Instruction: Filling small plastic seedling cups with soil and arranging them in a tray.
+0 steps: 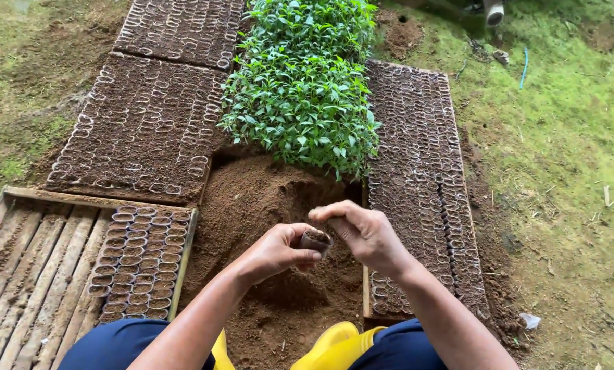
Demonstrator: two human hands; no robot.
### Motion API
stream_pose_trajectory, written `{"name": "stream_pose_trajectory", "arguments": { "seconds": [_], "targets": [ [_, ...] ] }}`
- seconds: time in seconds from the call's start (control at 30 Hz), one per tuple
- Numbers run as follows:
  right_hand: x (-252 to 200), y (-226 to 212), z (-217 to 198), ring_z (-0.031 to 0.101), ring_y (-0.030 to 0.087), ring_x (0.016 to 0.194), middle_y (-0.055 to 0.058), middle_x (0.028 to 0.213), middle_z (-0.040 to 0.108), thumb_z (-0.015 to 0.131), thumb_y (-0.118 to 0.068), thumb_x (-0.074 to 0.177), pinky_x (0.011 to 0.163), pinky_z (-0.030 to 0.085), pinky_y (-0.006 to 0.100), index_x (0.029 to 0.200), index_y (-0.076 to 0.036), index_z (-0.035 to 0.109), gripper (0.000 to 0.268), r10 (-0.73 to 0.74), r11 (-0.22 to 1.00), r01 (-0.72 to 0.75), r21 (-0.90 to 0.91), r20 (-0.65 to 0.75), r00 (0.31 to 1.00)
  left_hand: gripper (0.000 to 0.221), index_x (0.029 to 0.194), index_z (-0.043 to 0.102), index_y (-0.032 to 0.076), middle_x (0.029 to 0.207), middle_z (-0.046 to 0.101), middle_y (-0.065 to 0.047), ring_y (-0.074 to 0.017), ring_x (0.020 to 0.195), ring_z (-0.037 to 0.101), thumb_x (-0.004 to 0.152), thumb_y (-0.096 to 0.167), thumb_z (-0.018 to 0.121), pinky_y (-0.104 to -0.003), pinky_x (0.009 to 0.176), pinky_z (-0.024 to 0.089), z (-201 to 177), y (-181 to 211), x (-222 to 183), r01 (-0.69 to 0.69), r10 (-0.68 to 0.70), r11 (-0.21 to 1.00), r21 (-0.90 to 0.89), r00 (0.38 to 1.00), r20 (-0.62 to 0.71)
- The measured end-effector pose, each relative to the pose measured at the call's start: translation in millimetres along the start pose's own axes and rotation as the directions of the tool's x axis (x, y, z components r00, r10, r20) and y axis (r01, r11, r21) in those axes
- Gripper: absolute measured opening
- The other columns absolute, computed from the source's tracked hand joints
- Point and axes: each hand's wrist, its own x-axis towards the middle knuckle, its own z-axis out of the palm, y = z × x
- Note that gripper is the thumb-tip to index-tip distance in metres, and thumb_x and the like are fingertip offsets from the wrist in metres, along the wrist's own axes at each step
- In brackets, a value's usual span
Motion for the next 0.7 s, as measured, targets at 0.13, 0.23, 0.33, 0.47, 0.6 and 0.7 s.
{"name": "stream_pose_trajectory", "arguments": {
  "seconds": [0.13,0.23,0.33,0.47,0.6,0.7],
  "targets": [
    [-6,14,-14,0.044,0.037,0.142,0.01,0.148,0.057,0.046,0.008,0.094,0.113,0.038,0.056,0.133,-0.021,0.065,0.052,0.014,0.996,-0.007,-0.094,0.074,0.997,0.039,0.118,0.071,-0.004,0.081,0.075,-0.014,-0.0183,0.069,0.073,0.081,0.0,0.082,-0.03,0.061,0.065,2,7,0,0.018,-0.018,0.998,-0.059,1.0,0.004],
    [-14,20,-9,0.031,0.044,0.148,0.011,0.158,0.045,0.039,0.015,0.089,0.115,0.032,0.063,0.143,-0.026,0.059,0.071,0.075,0.996,-0.064,-0.067,0.191,0.979,0.04,0.119,0.071,-0.004,0.082,0.075,-0.013,-0.0179,0.071,0.072,0.081,-0.001,0.082,-0.03,0.062,0.064,6,22,-6,0.026,-0.025,0.996,-0.082,1.0,0.019],
    [-20,25,-3,0.026,0.047,0.149,0.013,0.159,0.041,0.038,0.018,0.086,0.113,0.033,0.064,0.144,-0.024,0.057,0.074,0.074,0.997,-0.065,-0.046,0.239,0.968,0.039,0.118,0.071,-0.002,0.084,0.075,-0.011,-0.0165,0.071,0.071,0.081,0.0,0.082,-0.029,0.062,0.063,6,21,-5,0.035,-0.031,0.994,-0.102,0.999,0.042],
    [-22,27,-3,0.027,0.046,0.149,0.015,0.157,0.043,0.038,0.019,0.084,0.113,0.033,0.065,0.143,-0.022,0.059,0.076,0.011,0.997,0.007,-0.071,0.243,0.97,0.034,0.113,0.072,-0.001,0.082,0.074,-0.009,-0.0149,0.069,0.07,0.082,0.008,0.084,-0.025,0.059,0.06,-1,10,-1,0.049,-0.047,0.993,-0.107,0.999,0.023],
    [-31,44,3,0.023,0.043,0.152,0.01,0.158,0.042,0.039,0.018,0.08,0.117,0.028,0.061,0.147,-0.025,0.057,0.082,-0.05,0.968,0.108,-0.227,0.244,0.968,0.028,0.109,0.074,0.0,0.078,0.072,-0.009,-0.017,0.067,0.07,0.085,0.011,0.083,-0.027,0.056,0.059,0,9,-4,0.054,-0.054,0.992,-0.112,0.999,0.008],
    [-36,46,10,0.02,0.041,0.153,0.006,0.156,0.046,0.042,0.02,0.077,0.118,0.024,0.061,0.151,-0.026,0.053,0.087,-0.072,0.957,0.139,-0.253,0.256,0.964,0.024,0.107,0.075,0.0,0.076,0.07,-0.006,-0.0144,0.067,0.068,0.087,0.011,0.082,-0.027,0.056,0.058,1,16,-11,0.07,-0.073,0.991,-0.113,0.997,-0.022]
  ]
}}
